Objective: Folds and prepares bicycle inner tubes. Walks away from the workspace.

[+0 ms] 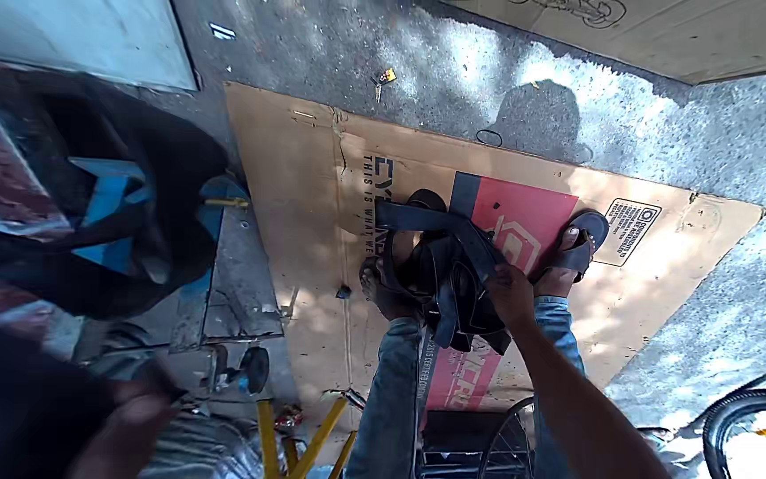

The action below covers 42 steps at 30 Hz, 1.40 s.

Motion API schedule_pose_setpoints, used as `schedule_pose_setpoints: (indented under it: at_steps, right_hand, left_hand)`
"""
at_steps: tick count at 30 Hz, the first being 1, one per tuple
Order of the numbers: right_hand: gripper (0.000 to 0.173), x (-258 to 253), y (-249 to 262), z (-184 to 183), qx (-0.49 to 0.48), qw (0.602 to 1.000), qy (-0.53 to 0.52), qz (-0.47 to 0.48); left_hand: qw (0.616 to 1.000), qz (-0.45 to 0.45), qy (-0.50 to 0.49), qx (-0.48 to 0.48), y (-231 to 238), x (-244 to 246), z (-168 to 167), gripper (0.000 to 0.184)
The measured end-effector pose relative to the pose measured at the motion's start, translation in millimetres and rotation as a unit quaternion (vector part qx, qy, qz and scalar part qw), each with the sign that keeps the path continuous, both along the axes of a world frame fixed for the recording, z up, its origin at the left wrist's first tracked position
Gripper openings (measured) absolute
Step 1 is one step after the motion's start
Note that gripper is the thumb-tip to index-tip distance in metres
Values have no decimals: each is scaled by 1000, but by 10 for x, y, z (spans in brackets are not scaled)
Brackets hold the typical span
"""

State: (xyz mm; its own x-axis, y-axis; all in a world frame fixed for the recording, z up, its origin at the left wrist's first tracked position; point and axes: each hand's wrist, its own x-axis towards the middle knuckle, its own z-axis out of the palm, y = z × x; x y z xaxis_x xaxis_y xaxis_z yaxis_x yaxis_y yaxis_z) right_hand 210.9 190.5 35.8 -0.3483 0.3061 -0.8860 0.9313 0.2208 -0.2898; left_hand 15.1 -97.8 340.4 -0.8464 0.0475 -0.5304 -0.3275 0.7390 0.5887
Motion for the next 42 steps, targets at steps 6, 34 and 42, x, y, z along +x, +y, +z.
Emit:
schedule_pose_setpoints:
  at_steps: [6,34,42]
  right_hand:
    - [49,501,-701,-273,-16,983,-167,74]
    - [46,1038,31,104,84,983,-132,95]
    - [20,782,245,-369,-36,861,16,508]
  left_hand:
    - [946,120,-301,-3,-9,1195,-1997,37]
    - [892,228,-390,21,-213,1947,-2388,36]
    - [873,-221,-424,-101,-499,2064,-2282,77]
